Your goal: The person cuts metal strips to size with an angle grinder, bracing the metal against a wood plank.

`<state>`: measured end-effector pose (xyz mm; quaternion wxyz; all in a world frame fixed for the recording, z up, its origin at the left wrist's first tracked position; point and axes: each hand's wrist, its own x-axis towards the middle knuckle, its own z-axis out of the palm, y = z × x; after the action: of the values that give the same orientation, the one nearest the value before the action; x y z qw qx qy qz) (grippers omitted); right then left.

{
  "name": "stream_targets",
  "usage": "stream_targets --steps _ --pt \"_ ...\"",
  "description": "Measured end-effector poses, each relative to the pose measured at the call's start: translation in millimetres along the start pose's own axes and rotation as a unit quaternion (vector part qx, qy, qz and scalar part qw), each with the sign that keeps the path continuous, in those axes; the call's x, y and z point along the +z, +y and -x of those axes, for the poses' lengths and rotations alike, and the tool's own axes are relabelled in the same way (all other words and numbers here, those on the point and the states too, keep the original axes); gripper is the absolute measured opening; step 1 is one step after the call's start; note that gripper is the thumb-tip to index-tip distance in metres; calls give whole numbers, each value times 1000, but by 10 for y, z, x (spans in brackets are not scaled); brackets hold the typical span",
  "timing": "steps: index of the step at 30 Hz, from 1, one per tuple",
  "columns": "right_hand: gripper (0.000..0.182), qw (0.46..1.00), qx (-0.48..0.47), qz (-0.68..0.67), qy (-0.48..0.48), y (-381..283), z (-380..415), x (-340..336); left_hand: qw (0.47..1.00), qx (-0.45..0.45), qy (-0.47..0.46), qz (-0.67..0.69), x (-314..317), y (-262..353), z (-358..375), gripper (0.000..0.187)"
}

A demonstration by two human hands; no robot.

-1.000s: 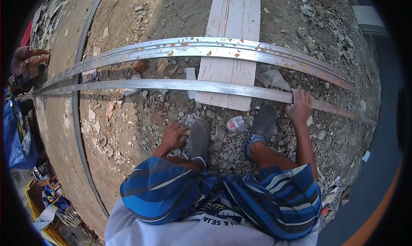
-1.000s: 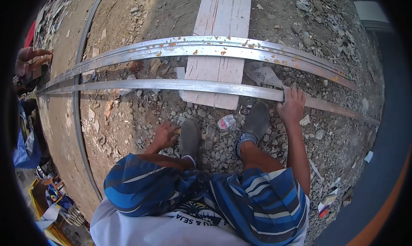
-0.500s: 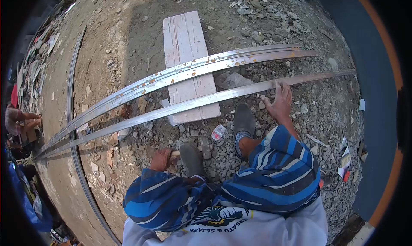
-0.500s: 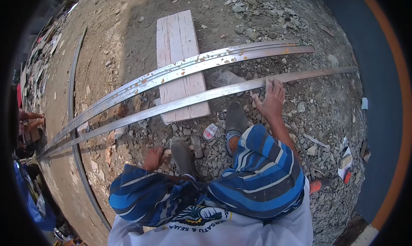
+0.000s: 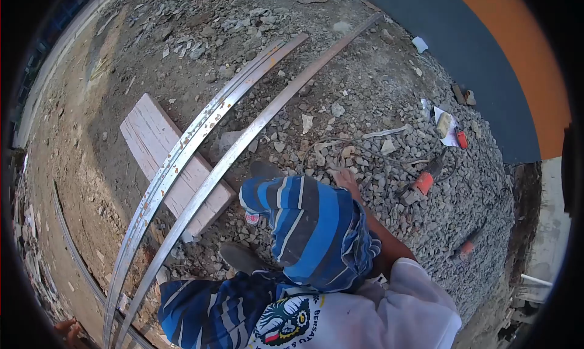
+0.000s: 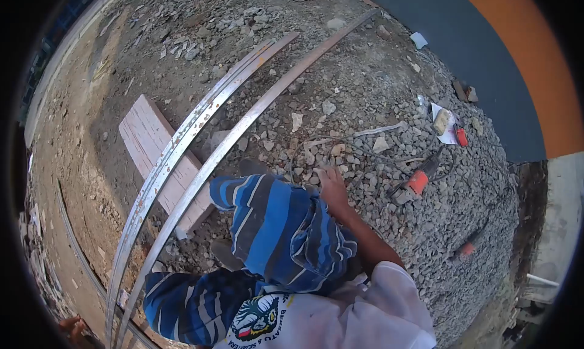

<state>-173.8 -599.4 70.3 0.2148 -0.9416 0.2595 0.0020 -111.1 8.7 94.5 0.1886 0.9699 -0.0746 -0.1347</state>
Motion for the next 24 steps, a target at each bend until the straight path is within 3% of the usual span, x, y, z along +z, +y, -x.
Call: stream_targets --steps 3,6,8,11,12,15,17,18,20,24 --pt "42 997 -44 -56 -40 241 286 -111 1000 18 6 1 -155 17 -158 43" --pt "37 991 52 -68 -100 108 279 -608 999 43 3 4 -221 65 -321 43" --pt "34 994 58 -70 -55 54 100 -781 998 55 13 15 -208 118 -558 44" --pt "34 995 51 -69 -58 155 -455 -947 997 52 50 23 -293 110 -947 45" --pt "34 997 40 -59 -42 137 -608 -1064 992 120 34 5 -354 15 -1074 50" --pt "36 999 37 -20 -14 444 -1016 -1258 998 51 -26 14 -485 -167 -1228 51" --pt "36 998 61 15 15 784 -1157 -1320 997 52 -33 38 -414 -904 -1284 55" --pt "36 996 77 21 30 1059 -1219 -1415 995 -55 -36 75 -511 -617 -1116 50" --pt "32 987 126 49 88 1684 -1313 -1630 993 -67 -32 90 -596 -448 -1219 49" --pt "33 925 186 34 328 3064 -1356 -2098 982 -121 -34 139 -1209 -462 -1161 46"
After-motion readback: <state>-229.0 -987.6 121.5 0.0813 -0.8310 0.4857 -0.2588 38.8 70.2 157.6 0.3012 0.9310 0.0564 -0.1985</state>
